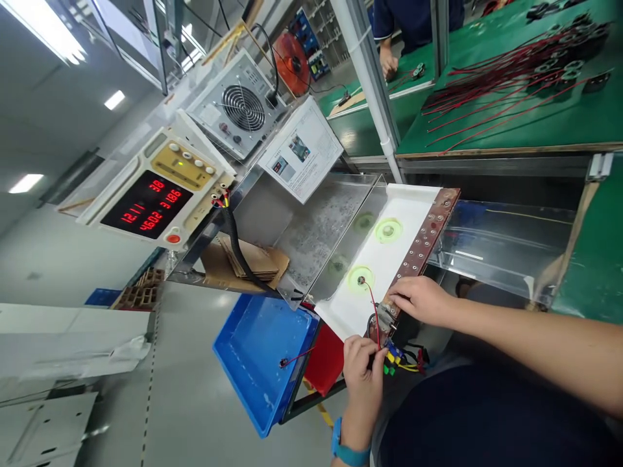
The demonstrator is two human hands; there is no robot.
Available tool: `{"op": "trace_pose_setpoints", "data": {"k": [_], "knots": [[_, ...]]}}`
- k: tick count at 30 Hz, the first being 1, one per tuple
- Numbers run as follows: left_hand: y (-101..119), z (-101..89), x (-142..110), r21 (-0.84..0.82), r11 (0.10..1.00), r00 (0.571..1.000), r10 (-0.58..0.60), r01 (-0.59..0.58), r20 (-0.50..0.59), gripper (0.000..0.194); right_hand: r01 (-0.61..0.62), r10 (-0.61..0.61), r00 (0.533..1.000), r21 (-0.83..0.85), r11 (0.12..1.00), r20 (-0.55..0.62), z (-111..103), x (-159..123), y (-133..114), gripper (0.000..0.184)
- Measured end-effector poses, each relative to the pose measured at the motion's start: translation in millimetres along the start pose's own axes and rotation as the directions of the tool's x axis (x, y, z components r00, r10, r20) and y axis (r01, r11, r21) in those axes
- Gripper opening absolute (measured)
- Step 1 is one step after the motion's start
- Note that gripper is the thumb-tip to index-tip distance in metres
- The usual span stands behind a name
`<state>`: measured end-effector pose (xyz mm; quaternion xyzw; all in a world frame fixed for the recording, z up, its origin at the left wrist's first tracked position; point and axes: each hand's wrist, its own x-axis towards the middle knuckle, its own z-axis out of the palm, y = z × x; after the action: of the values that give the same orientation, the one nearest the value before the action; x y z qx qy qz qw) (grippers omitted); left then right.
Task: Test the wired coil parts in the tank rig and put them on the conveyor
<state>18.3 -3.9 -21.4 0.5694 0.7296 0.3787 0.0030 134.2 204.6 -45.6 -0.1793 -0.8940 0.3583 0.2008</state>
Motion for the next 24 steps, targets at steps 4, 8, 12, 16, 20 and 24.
{"op": "trace_pose_setpoints", "data": {"k": [4, 8, 12, 16, 20, 24], "knots": [[-1.3, 0.9, -0.1, 0.006, 1.000, 1.000, -0.013, 0.013, -0.004, 0.015, 0.001, -0.001, 1.000, 0.011, 1.000, 0.001, 0.7, 0.1, 0.9, 0.025], [0.2, 0.2, 0.6, 0.018, 1.000, 1.000, 0.001, -0.001, -0.009, 0.015, -0.017, 0.017, 1.000, 0.010, 1.000, -0.004, 1.1, -0.1, 0.0, 0.025], [-0.2, -0.3, 0.5, 0.025, 1.000, 1.000, -0.003, 0.003, -0.003, 0.016, -0.003, 0.003, 1.000, 0.000, 1.000, -0.011, 2.0, 0.2, -0.5, 0.025], [-3.7, -0.7, 0.9, 0.013, 0.999, 0.999, 0.043, -0.043, -0.006, 0.015, -0.006, 0.006, 1.000, -0.019, 1.000, -0.006, 1.3, 0.9, -1.5, 0.024], [-9.4, -0.2, 1.1, 0.000, 0.997, 0.997, 0.072, -0.072, -0.013, 0.013, 0.004, -0.004, 1.000, -0.021, 1.000, 0.011, -1.2, 2.3, -3.0, 0.023], [-18.3, 1.1, -1.2, 0.002, 0.996, 0.996, 0.093, -0.093, -0.002, 0.011, -0.013, 0.013, 1.000, -0.013, 1.000, 0.019, -3.8, 3.1, -5.6, 0.021]]}}
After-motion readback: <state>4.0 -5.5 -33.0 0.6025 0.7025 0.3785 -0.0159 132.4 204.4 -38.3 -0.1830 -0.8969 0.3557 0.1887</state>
